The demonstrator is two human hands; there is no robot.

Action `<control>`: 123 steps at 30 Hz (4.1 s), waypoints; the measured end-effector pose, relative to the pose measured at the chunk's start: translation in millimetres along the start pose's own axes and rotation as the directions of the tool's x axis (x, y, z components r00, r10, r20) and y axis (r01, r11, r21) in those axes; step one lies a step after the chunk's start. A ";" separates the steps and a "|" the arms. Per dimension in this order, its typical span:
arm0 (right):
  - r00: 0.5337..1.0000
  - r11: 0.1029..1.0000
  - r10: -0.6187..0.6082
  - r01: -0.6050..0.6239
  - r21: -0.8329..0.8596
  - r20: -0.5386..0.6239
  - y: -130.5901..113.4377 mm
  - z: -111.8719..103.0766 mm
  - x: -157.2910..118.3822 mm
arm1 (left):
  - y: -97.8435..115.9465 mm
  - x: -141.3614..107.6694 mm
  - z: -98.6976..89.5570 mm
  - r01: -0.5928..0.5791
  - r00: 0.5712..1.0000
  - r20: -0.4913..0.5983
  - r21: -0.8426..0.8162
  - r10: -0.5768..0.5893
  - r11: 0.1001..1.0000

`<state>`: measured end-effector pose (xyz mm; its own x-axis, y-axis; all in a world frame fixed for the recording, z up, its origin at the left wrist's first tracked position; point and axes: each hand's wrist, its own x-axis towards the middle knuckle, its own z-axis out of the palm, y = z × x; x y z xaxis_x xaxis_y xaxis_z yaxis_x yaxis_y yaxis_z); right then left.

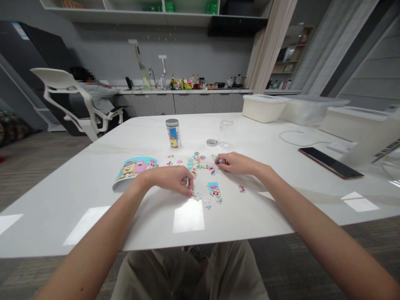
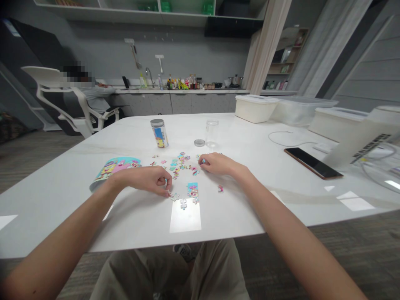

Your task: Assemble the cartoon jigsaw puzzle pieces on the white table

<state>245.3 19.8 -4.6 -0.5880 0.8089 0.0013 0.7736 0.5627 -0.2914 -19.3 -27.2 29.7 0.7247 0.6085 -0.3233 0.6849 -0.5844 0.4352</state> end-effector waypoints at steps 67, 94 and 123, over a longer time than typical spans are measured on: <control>0.999 1.000 0.006 -0.006 0.002 0.045 0.0 -7.2 -1.1 | 34.5 16.0 17.9 -0.222 0.971 -0.104 -0.073 0.214 0.972; 0.998 0.999 0.027 -0.028 0.020 0.048 -5.0 -11.6 -4.5 | 28.2 3.8 10.7 -0.098 0.973 -0.177 0.257 0.147 0.962; 0.998 1.000 0.024 -0.025 0.016 0.056 -1.1 -9.1 -2.5 | 30.8 -1.0 5.9 -0.006 1.000 0.028 0.109 0.002 0.994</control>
<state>248.1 18.7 4.5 -0.5819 0.8111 -0.0592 0.7839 0.5400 -0.3065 1.5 -49.0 38.4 0.7282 0.5916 -0.3460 0.6851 -0.6428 0.3428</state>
